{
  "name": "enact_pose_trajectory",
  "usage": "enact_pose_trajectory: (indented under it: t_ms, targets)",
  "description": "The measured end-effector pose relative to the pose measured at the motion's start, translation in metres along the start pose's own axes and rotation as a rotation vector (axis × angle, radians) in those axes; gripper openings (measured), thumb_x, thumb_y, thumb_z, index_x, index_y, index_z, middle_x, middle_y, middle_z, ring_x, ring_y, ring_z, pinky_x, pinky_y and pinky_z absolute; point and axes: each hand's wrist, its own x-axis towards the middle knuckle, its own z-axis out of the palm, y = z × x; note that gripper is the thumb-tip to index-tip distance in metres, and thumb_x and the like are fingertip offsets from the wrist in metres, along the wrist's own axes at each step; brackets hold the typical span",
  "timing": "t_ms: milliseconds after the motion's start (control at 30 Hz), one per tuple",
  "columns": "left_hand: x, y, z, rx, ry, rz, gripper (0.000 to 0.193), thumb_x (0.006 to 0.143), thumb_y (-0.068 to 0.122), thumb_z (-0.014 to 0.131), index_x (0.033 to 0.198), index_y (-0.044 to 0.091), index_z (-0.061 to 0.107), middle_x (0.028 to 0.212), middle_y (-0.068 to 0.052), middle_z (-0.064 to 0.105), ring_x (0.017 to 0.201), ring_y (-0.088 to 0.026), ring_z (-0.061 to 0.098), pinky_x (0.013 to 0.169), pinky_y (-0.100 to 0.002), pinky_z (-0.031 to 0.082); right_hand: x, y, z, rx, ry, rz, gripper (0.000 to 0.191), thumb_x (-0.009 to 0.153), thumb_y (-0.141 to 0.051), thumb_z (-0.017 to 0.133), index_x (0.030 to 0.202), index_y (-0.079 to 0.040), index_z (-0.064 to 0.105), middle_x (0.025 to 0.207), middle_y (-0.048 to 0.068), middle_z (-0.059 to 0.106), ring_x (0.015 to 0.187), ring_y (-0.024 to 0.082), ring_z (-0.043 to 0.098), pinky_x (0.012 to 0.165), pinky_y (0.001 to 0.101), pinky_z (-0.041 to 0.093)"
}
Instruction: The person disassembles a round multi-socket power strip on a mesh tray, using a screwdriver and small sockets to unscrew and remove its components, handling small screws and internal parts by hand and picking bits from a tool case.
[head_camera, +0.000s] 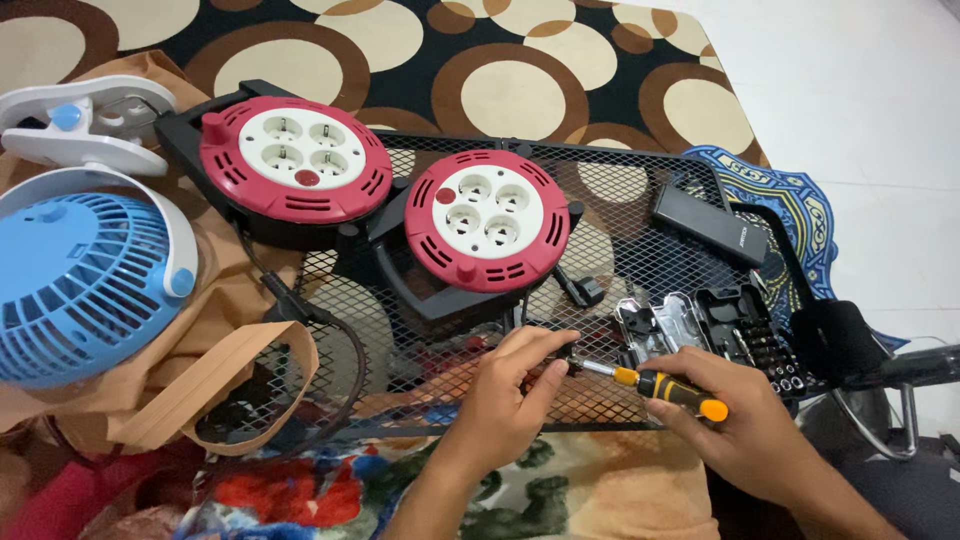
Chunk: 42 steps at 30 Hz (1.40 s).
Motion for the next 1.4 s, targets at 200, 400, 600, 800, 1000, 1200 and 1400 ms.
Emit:
enact_pose_trajectory:
  t_ms: [200, 400, 600, 800, 1000, 1200, 1400]
  targets:
    - [-0.001, -0.003, -0.001, -0.017, -0.03, -0.013, 0.031, 0.093, 0.008, 0.066, 0.123, 0.0, 0.069, 0.106, -0.017, 0.071, 0.096, -0.032, 0.071, 0.084, -0.037, 0.054, 0.003, 0.001, -0.019, -0.204, -0.053, -0.207, 0.051, 0.067, -0.014, 0.08, 0.118, -0.008, 0.072, 0.084, 0.004, 0.062, 0.074, 0.022, 0.064, 0.064, 0.0342, 0.051]
    - [-0.001, -0.003, -0.002, -0.046, 0.002, 0.03, 0.032, 0.088, 0.002, 0.068, 0.119, 0.001, 0.072, 0.106, -0.017, 0.073, 0.094, -0.032, 0.071, 0.083, -0.037, 0.054, 0.005, -0.007, -0.022, -0.362, -0.133, -0.236, 0.056, 0.068, -0.017, 0.082, 0.122, -0.012, 0.07, 0.079, 0.006, 0.062, 0.068, 0.025, 0.062, 0.061, 0.0397, 0.05]
    - [0.001, 0.0, -0.003, -0.061, -0.019, -0.138, 0.033, 0.084, -0.006, 0.067, 0.115, 0.001, 0.073, 0.102, -0.014, 0.072, 0.083, -0.027, 0.069, 0.072, -0.035, 0.053, 0.007, -0.013, -0.013, -0.148, -0.183, -0.044, 0.045, 0.076, -0.023, 0.082, 0.116, -0.011, 0.069, 0.077, 0.006, 0.074, 0.063, 0.021, 0.074, 0.056, 0.0339, 0.056]
    - [0.0, -0.003, 0.001, -0.068, 0.081, -0.081, 0.033, 0.083, -0.013, 0.062, 0.112, -0.001, 0.073, 0.099, -0.014, 0.071, 0.082, -0.023, 0.069, 0.074, -0.032, 0.056, 0.008, -0.008, 0.0, 0.015, -0.159, 0.181, 0.04, 0.078, -0.02, 0.08, 0.115, -0.009, 0.07, 0.058, 0.006, 0.067, 0.049, 0.015, 0.06, 0.05, 0.0312, 0.048]
    - [-0.002, -0.008, 0.004, -0.001, 0.159, 0.028, 0.037, 0.079, -0.018, 0.06, 0.11, -0.002, 0.072, 0.1, -0.014, 0.071, 0.089, -0.026, 0.068, 0.074, -0.032, 0.058, 0.003, 0.01, 0.013, 0.27, -0.14, 0.258, 0.029, 0.087, -0.016, 0.073, 0.113, -0.004, 0.07, 0.057, -0.001, 0.049, 0.054, 0.006, 0.043, 0.048, 0.0278, 0.035]
    - [-0.003, -0.009, 0.008, 0.02, 0.163, 0.083, 0.04, 0.079, -0.021, 0.056, 0.112, -0.002, 0.071, 0.103, -0.014, 0.069, 0.094, -0.027, 0.067, 0.076, -0.03, 0.059, -0.005, 0.032, 0.026, 0.694, -0.158, 0.464, 0.025, 0.094, -0.015, 0.064, 0.116, -0.001, 0.063, 0.06, -0.004, 0.043, 0.053, 0.007, 0.036, 0.046, 0.0275, 0.028]
    - [-0.004, -0.007, 0.008, 0.112, 0.152, 0.16, 0.043, 0.077, -0.021, 0.056, 0.114, -0.002, 0.07, 0.107, -0.015, 0.068, 0.097, -0.028, 0.067, 0.079, -0.031, 0.062, -0.01, 0.039, 0.038, 1.083, -0.142, 0.577, 0.025, 0.098, -0.015, 0.06, 0.117, 0.001, 0.062, 0.062, -0.006, 0.04, 0.051, 0.006, 0.033, 0.045, 0.0267, 0.025]
